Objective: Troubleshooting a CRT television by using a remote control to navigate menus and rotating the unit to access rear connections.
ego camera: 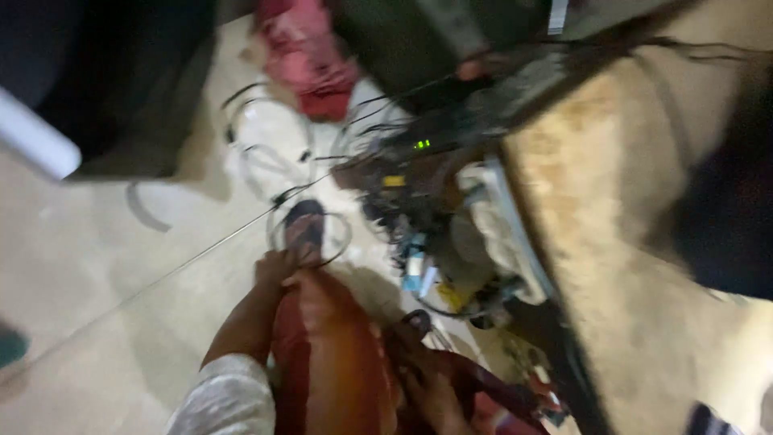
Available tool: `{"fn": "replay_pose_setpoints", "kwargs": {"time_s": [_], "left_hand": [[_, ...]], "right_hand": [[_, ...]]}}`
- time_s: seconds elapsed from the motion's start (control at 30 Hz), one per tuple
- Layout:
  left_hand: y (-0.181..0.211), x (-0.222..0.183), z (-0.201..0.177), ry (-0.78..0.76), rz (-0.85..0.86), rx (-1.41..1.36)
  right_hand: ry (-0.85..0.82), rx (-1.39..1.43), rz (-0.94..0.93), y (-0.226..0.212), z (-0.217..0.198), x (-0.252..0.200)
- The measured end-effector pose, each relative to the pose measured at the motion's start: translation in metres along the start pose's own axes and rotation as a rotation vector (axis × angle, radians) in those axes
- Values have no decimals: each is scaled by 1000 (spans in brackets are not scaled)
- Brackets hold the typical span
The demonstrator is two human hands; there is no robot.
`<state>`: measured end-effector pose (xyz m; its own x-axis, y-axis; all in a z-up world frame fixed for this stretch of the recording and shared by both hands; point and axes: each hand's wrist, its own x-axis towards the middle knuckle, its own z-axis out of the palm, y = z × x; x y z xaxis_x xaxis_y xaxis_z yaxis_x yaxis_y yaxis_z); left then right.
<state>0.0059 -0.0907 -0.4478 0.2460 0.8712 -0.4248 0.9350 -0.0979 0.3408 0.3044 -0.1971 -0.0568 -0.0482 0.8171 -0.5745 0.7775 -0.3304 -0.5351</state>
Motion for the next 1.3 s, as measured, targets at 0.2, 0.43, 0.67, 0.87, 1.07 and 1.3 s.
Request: {"fn": "replay_pose_setpoints", "kwargs": {"time_s": [0.2,0.43,0.67,0.87,1.07,1.3], "left_hand": [[37,1,-57,-373,-278,-55],[61,-57,-184,121,-242,-305],[73,-163,-274,785,-165,-213],[140,-314,-429,771,-43,-749],[203,-454,-541,874,111,-1078],[263,-585,-633,901,386,-1074]], "right_hand": [[15,107,-2,-3,-31,-22],[77,11,-3,24,-46,-61],[202,244,-294,24,-43,-120],[80,409,0,-23,-46,-196],[204,87,-324,-35,-16,-224],[370,107,-640,-127,-30,-314]]}}
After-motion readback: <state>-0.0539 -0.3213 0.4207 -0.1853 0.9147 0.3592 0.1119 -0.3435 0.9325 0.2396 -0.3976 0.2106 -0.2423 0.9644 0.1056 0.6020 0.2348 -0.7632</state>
